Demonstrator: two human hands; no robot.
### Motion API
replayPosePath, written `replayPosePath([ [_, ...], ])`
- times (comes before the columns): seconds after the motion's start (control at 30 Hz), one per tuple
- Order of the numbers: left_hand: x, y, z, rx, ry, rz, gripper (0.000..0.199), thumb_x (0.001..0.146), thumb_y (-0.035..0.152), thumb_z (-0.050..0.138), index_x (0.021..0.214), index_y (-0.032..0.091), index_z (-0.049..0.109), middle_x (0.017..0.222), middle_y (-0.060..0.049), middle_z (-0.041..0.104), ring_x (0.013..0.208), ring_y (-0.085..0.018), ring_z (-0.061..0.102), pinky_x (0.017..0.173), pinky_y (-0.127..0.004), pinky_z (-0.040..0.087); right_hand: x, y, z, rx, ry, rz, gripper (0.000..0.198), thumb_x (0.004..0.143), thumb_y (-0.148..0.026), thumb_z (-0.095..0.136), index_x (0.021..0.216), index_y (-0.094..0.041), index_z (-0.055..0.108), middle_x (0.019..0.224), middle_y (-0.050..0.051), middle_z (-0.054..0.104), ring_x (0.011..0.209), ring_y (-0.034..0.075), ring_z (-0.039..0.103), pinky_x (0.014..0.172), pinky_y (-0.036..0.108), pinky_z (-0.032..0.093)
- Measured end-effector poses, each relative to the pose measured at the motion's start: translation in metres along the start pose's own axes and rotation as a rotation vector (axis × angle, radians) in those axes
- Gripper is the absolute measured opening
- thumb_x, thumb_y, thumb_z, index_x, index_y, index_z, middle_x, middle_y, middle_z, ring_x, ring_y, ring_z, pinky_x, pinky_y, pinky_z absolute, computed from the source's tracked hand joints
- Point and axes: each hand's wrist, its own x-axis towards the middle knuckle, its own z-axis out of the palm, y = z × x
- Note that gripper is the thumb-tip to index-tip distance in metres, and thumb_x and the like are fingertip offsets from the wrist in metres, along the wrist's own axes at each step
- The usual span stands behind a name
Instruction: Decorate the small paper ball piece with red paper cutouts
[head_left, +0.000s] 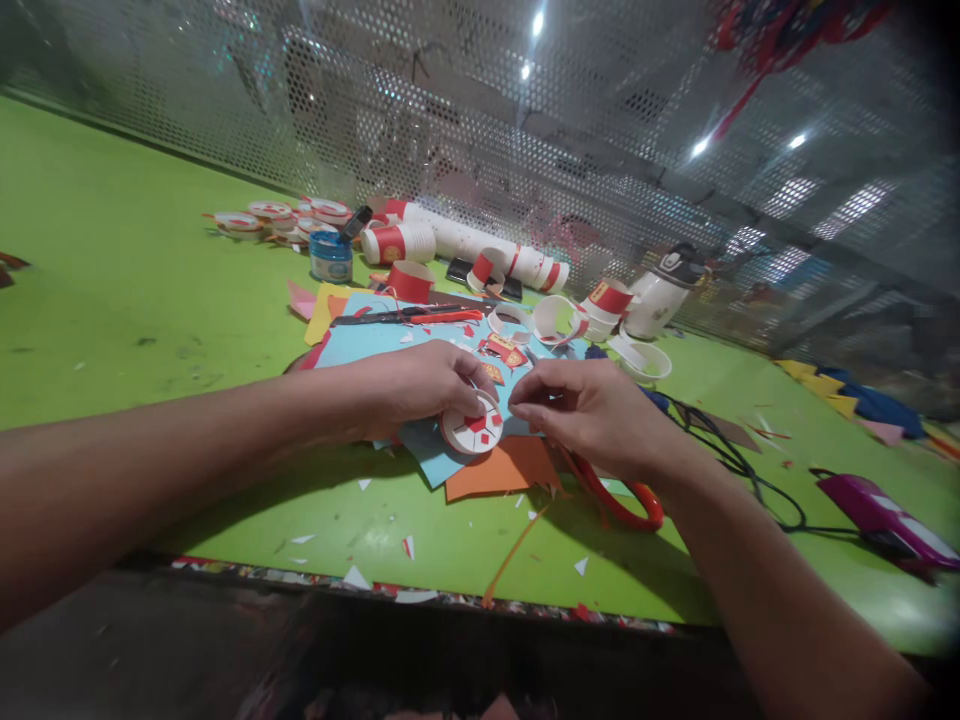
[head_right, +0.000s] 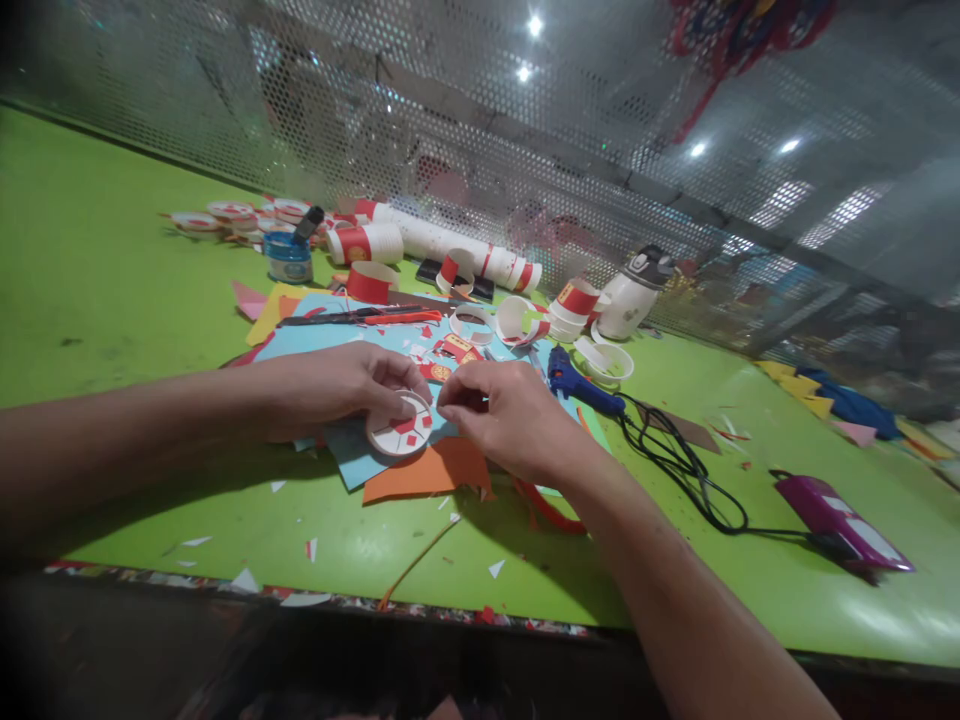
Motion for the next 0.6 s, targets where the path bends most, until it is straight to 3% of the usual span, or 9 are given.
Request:
replayPosePath([
  [0.17, 0.0006, -0.001, 0.001, -0.03, -0.004, 0.011, 0.011, 0.065, 0.012, 0.065, 0.075, 0.017, 0.063, 0.067, 0.0, 0.065, 0.058, -0.012, 0.057, 0.059, -0.023, 0.044, -0.003, -0.0005, 0.0028, -0.046, 0.028, -0.072, 0.011, 0.081, -0.01, 0.06, 0.081, -0.013, 0.071, 0.072, 0.003, 0.066, 0.063, 0.013, 0.056, 0.059, 0.026, 0.042],
  [0.37, 0.0002, 0.0008, 0.001, -0.043, 0.0, 0.016, 0.012, 0.065, 0.012, 0.066, 0.076, 0.016, 0.063, 0.065, 0.0, 0.064, 0.058, -0.012, 0.057, 0.057, -0.022, 0.042, -0.0062, 0.0009, 0.0077, -0.222, 0.061, -0.316, 0.02, 0.084, -0.006, 0.055, 0.084, -0.012, 0.074, 0.077, 0.008, 0.067, 0.07, 0.016, 0.058, 0.064, 0.028, 0.044],
  [0.6, -0.0011, 0.0009, 0.0024, -0.029, 0.031, 0.013, 0.016, 0.062, 0.013, 0.066, 0.078, 0.017, 0.064, 0.069, -0.001, 0.067, 0.06, -0.013, 0.058, 0.059, -0.024, 0.044, -0.0095, -0.0036, 0.0096, -0.288, 0.03, -0.349, 0.022, 0.087, -0.008, 0.053, 0.084, -0.012, 0.074, 0.082, 0.01, 0.067, 0.073, 0.017, 0.061, 0.064, 0.028, 0.044],
])
